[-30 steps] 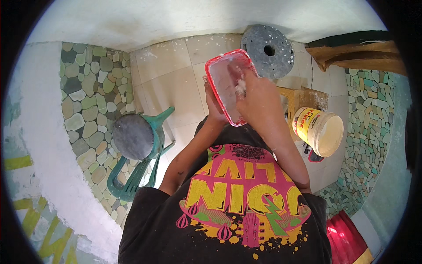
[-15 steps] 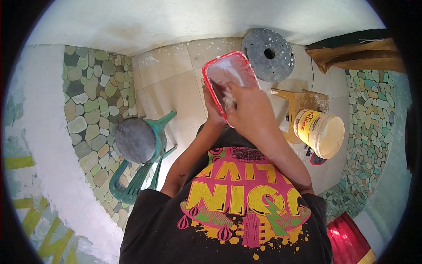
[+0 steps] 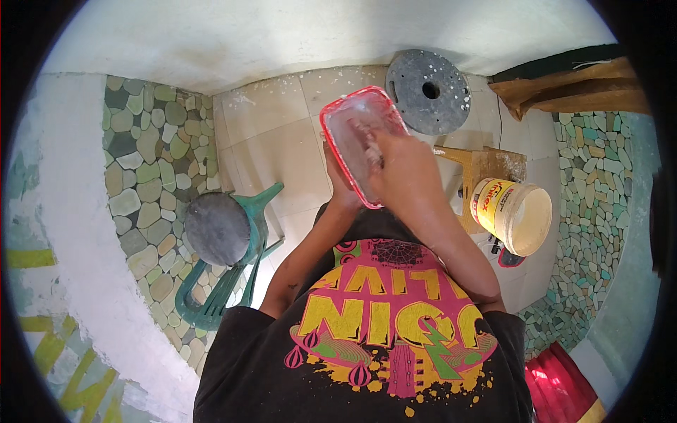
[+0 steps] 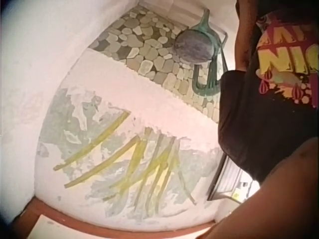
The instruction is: Applying wall filler or putty to a wall using a scraper.
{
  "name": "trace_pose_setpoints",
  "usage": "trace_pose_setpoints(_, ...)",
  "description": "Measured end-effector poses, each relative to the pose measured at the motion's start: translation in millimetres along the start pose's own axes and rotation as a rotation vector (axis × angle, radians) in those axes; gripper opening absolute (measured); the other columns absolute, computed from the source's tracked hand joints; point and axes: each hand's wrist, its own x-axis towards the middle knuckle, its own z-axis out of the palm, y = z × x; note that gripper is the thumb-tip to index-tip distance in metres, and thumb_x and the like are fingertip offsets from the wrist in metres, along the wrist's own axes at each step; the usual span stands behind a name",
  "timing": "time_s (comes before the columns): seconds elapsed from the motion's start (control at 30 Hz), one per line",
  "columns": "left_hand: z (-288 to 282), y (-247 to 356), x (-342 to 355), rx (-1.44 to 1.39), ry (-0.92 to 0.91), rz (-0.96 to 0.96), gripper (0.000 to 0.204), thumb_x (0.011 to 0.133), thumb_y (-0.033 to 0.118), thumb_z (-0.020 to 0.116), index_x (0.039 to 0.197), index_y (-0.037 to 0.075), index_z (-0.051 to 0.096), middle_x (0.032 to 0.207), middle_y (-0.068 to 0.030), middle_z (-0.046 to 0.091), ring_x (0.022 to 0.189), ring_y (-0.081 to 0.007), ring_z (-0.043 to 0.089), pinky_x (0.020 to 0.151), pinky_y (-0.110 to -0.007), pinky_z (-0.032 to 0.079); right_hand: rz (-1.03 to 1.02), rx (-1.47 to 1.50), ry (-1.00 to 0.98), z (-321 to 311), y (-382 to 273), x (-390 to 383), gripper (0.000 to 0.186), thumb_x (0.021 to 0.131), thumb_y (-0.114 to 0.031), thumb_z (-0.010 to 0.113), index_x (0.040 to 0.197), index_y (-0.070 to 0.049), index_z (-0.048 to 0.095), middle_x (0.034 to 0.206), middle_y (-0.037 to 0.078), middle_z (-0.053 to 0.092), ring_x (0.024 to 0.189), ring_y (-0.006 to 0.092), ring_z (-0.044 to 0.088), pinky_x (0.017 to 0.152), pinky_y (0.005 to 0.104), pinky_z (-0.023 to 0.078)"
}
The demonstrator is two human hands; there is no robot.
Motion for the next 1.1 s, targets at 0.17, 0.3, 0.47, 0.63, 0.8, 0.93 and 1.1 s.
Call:
trace_pose_setpoints(0.17,14.2,6.4,-5.0,-0.072,-0.077,-0.028,0.074,0.098,0.064,0.026,0.147,0.009,0.035,0.145,-0.013,0.045,0.132,-0.0304,0.046,0.113,-0.046,0.034,-0.01,-0.123,0.015,-18.0,1.9,-0.2,0.025,0.076,-0.007,0.063,0.099,0.0,0.066,0.08,0.025,0.065,0.077,0.0425,0.064,0.071,0.0501,0.052)
trace_pose_setpoints(0.3,1.3,-3.5,-5.4,0.016,0.029,0.021,0.075,0.098,0.065,0.027,0.148,0.01,0.033,0.146,-0.0127,0.044,0.132,-0.0309,0.045,0.113,-0.045,0.034,-0.115,0.025,0.021,-6.1,-13.5,-18.4,0.027,0.074,-0.007,0.064,0.101,0.0,0.066,0.08,0.023,0.066,0.075,0.0416,0.064,0.069,0.0498,0.051)
trace_pose_setpoints(0.47,3.0,0.1,-5.0,-0.124,-0.108,-0.009,0.077,0.096,0.067,0.03,0.148,0.01,0.032,0.147,-0.0119,0.042,0.134,-0.0297,0.042,0.113,-0.044,0.033,-0.014,-0.175,-0.024,-5.6,-5.3,-7.4,0.031,0.075,-0.007,0.064,0.105,-0.003,0.066,0.085,0.02,0.067,0.076,0.0385,0.066,0.068,0.0467,0.053)
trace_pose_setpoints(0.63,16.8,2.3,-5.0,-0.174,-0.072,-0.009,0.073,0.097,0.063,0.03,0.148,0.012,0.034,0.148,-0.0114,0.041,0.136,-0.0297,0.04,0.115,-0.046,0.029,0.015,-0.205,0.138,-13.4,-5.3,-9.1,0.028,0.073,-0.005,0.064,0.101,-0.004,0.065,0.087,0.019,0.067,0.076,0.0378,0.066,0.067,0.0467,0.053)
trace_pose_setpoints(0.8,13.1,-2.4,0.0,-0.017,-0.072,0.075,0.079,0.096,0.068,0.029,0.15,0.01,0.03,0.151,-0.0122,0.037,0.138,-0.0301,0.038,0.116,-0.046,0.028,0.036,-0.273,-0.006,6.0,5.4,-5.4,0.031,0.073,-0.004,0.063,0.104,-0.004,0.064,0.087,0.02,0.067,0.077,0.0384,0.066,0.068,0.0469,0.053)
trace_pose_setpoints(0.93,17.4,-2.2,-1.6,-0.174,-0.04,-0.004,0.08,0.096,0.067,0.027,0.151,0.008,0.028,0.152,-0.0121,0.036,0.139,-0.029,0.037,0.118,-0.044,0.026,-0.045,-0.12,0.114,-17.1,1.0,-5.8,0.025,0.073,-0.004,0.063,0.098,0.0,0.065,0.083,0.024,0.066,0.075,0.0408,0.066,0.068,0.0492,0.053)
trace_pose_setpoints(1.1,18.1,-3.2,-0.7,-0.046,-0.107,0.027,0.08,0.096,0.067,0.027,0.152,0.009,0.026,0.153,-0.0116,0.035,0.139,-0.0296,0.037,0.118,-0.045,0.025,0.033,-0.286,-0.02,0.3,5.6,0.9,0.02,0.075,-0.008,0.064,0.094,-0.001,0.063,0.083,0.019,0.068,0.073,0.0361,0.068,0.068,0.045,0.056)
